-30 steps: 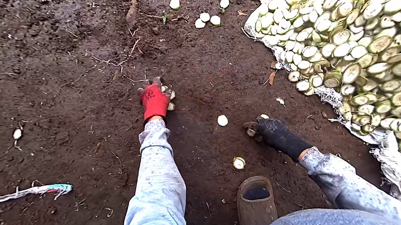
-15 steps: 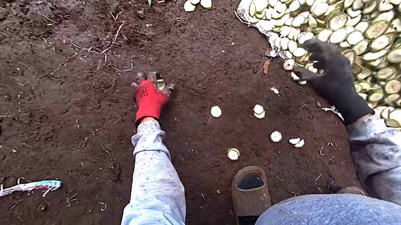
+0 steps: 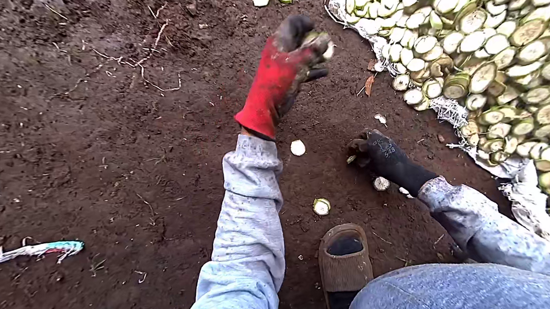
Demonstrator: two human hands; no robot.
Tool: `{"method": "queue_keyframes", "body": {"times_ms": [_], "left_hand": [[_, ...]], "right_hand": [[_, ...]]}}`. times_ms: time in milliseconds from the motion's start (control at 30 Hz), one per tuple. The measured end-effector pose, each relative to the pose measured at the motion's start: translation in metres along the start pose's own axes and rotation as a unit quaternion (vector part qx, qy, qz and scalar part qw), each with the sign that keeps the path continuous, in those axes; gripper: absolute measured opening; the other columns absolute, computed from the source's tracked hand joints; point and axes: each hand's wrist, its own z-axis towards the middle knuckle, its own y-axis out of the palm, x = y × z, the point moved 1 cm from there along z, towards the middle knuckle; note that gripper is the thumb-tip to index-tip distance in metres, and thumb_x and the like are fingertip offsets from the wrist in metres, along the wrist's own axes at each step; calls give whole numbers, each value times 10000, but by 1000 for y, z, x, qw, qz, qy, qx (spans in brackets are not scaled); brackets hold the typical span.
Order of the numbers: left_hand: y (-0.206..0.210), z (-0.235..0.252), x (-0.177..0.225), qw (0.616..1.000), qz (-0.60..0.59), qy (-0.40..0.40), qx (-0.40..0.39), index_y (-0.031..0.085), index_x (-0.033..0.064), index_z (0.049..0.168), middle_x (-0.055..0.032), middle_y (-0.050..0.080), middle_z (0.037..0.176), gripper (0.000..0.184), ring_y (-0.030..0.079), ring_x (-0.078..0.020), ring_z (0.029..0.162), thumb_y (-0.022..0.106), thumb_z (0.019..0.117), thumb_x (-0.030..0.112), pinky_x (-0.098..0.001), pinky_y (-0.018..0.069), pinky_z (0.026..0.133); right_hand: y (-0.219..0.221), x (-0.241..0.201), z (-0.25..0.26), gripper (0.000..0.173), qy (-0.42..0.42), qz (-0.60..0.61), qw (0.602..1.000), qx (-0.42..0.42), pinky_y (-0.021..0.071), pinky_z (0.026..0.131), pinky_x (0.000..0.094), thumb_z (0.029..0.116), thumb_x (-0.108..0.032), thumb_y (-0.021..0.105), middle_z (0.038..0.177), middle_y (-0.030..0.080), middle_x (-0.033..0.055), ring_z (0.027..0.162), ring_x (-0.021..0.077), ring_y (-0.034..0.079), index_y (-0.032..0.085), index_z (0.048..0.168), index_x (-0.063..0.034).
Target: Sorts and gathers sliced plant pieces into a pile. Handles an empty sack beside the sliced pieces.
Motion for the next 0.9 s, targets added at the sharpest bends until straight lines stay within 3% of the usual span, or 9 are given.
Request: {"method": "queue_keyframes", "body": {"times_ms": [67, 167, 267, 333, 467, 533, 700, 800, 900], "left_hand": [[36, 10, 39, 991, -55, 82, -87, 415, 24, 1486, -97, 580, 1329, 511, 654, -133, 1107, 594, 1021, 139, -298, 598, 911], [41, 2, 34, 949, 273, 141, -70, 545, 77, 1443, -115, 555, 1462, 535, 584, -186, 1277, 705, 944, 183, -350, 516, 1036], [27, -54, -41, 861, 503, 16, -76, 613, 157, 1402, -205, 519, 1487, 636, 489, -453, 1356, 848, 814, 215, -660, 423, 1057], [27, -107, -82, 837, 540, -56, -66, 539, 196, 1487, -195, 381, 1608, 780, 369, -512, 1431, 882, 786, 172, -718, 372, 1076], [30, -128, -126, 857, 506, -91, 10, 619, 116, 1367, -279, 518, 1404, 496, 522, -519, 1263, 779, 897, 126, -691, 476, 975], [25, -126, -121, 849, 515, -114, -7, 612, 51, 1341, -311, 555, 1328, 418, 575, -515, 1200, 722, 950, 149, -672, 499, 956], [35, -154, -119, 881, 465, -74, -38, 692, -11, 1159, -235, 685, 1087, 252, 683, -400, 1020, 683, 938, 111, -586, 544, 890], [36, -171, -123, 899, 437, -39, 16, 727, 32, 1190, -226, 695, 1142, 279, 685, -397, 1057, 688, 931, 127, -587, 543, 912], [9, -158, -134, 868, 487, -43, 88, 618, 162, 1417, -190, 493, 1526, 464, 467, -445, 1387, 677, 964, 248, -685, 402, 1062]], "right_hand": [[-2, 2, -4, 231, 5, 67, 998, 16, 542, 844, 591, 811, 27, 795, 1061, 643, 250, 973, 419, 649, 739, 1033, -1], [-45, 13, -11, 213, 38, 199, 970, 131, 559, 858, 503, 845, 27, 743, 1061, 712, 189, 941, 294, 690, 730, 1057, 34], [-122, 50, -14, 684, 107, 302, 872, 371, 603, 867, 316, 868, -203, 784, 1325, 595, 95, 1031, 133, 680, 472, 1461, -67], [-140, 63, -19, 975, 137, 222, 891, 371, 559, 962, 310, 853, -335, 800, 1557, 397, 141, 1233, 176, 596, 227, 1609, -109], [-71, 56, -39, 495, -47, 50, 995, 76, 561, 941, 519, 805, -185, 836, 1197, 692, 191, 1078, 322, 680, 690, 1257, -46], [-29, 43, -41, 479, -76, -59, 988, -124, 521, 905, 575, 785, -237, 861, 1202, 682, 140, 1140, 357, 632, 723, 1238, -166], [-12, 28, -51, 219, -37, -54, 969, -238, 523, 896, 543, 889, -83, 739, 1108, 672, 188, 1079, 384, 642, 727, 1103, -40], [-55, 55, -53, 262, 53, 193, 980, 24, 566, 868, 460, 885, -18, 737, 1053, 718, 170, 921, 257, 698, 704, 1141, 30], [-120, 86, -35, 759, 137, 287, 878, 358, 596, 892, 301, 857, -207, 796, 1346, 602, 93, 1066, 131, 679, 410, 1493, -58]]}}
